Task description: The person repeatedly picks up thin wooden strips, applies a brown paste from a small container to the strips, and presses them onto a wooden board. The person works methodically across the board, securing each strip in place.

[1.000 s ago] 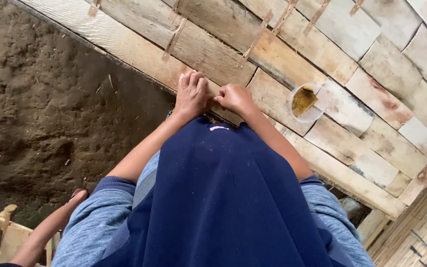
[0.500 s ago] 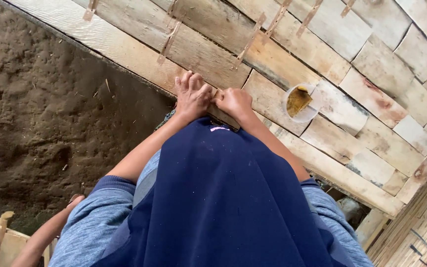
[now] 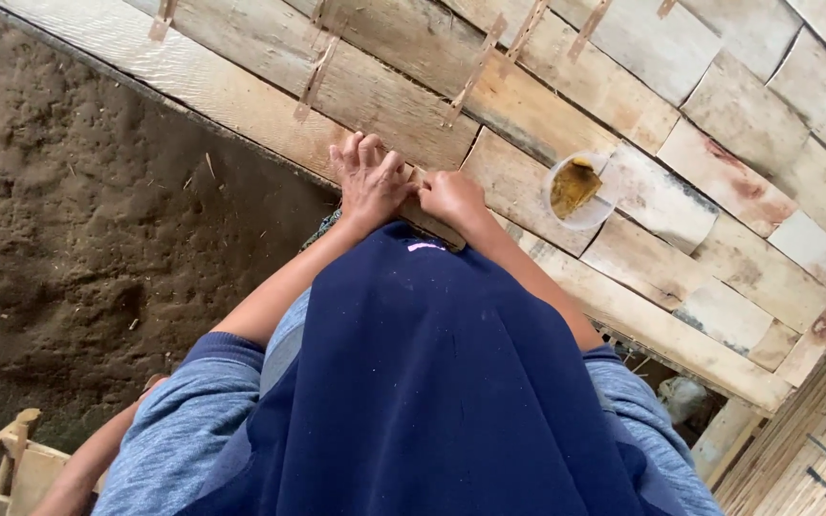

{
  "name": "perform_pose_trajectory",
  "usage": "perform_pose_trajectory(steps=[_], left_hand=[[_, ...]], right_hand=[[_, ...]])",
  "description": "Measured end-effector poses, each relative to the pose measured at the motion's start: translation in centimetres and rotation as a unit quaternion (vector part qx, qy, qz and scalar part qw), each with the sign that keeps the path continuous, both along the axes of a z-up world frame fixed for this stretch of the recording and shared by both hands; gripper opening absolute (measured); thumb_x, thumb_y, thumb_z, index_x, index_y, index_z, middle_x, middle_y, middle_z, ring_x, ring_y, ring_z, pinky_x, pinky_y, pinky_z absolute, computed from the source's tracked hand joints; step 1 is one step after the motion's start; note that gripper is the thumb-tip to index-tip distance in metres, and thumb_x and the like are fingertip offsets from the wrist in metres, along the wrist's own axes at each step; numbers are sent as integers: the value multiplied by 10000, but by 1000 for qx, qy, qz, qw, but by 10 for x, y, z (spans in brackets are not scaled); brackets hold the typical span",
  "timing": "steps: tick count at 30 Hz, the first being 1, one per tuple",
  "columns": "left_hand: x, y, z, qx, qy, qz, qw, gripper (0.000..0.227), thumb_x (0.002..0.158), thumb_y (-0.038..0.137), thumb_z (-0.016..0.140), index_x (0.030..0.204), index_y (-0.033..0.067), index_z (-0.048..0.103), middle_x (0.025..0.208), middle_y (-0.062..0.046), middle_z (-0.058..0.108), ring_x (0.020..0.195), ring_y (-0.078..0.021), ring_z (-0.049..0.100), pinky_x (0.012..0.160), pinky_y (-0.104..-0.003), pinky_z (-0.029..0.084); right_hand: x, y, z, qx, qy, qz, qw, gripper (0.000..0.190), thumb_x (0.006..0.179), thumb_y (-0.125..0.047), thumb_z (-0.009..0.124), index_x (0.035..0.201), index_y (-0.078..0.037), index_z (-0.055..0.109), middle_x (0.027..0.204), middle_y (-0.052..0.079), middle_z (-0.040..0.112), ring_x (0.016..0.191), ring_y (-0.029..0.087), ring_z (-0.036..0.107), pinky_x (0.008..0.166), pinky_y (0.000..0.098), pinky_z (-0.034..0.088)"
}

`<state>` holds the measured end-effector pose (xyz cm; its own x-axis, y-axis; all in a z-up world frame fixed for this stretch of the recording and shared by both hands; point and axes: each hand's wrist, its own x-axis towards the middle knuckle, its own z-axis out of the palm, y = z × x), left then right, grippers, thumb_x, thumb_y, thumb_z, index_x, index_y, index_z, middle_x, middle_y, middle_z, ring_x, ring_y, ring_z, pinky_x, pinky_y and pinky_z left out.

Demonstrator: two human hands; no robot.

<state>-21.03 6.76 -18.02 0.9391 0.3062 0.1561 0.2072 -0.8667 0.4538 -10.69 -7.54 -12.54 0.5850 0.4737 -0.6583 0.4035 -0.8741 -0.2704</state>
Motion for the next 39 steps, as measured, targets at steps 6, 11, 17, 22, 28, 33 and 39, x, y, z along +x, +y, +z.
perform_pose_trajectory(steps=[6,11,17,22,28,33,39], left_hand=[[1,0,1,2,9,3,1000,512,704,589,850,936,244,551,1297,-103,433,1352,-428,324,1064,-729,209],[1,1,1,5,-1,-8,1000,539,727,636,804,952,229,532,1299,-126,431,1344,-450,328,1054,-741,195],[-2,0,1,-1,-2,-7,1000,480,800,607,791,968,230,545,1305,-121,428,1359,-450,308,1055,-744,190],[-11,14,-5,3,-5,-35,999,382,789,464,825,1022,279,586,1340,-101,434,1380,-408,307,1090,-680,211],[-16,27,-13,-23,-32,-70,997,260,802,397,812,995,363,641,1354,-38,463,1385,-347,326,1103,-576,222],[-18,27,-9,-67,-32,-59,996,269,782,307,809,994,382,662,1356,-2,484,1383,-324,356,1096,-565,246],[-18,26,-12,-107,-52,-55,991,312,719,265,846,975,352,690,1346,-29,475,1390,-381,341,1112,-670,226]], right_hand=[[-28,-8,-14,36,-95,-3,995,366,960,-438,481,957,-150,705,844,176,743,900,418,748,799,567,571],[-39,-15,-34,228,-364,71,900,151,909,-264,539,809,-166,594,668,73,599,669,292,687,592,446,543],[-17,-16,19,170,-69,-186,965,260,949,-450,610,1048,-211,592,883,133,715,937,414,712,807,573,544],[-19,-8,31,115,-28,-170,978,457,820,-469,798,1045,-160,549,985,128,717,1034,405,703,864,574,536],[-18,-15,6,182,-61,-97,977,366,845,-259,819,1016,-117,528,991,194,689,997,469,689,833,614,533],[-20,-6,26,145,-57,-125,980,508,811,-500,823,986,-145,502,1005,190,682,1024,457,686,853,608,529],[-31,-16,15,216,-77,-120,966,138,1001,-248,576,1088,-150,532,1017,173,668,998,437,691,852,567,531]])
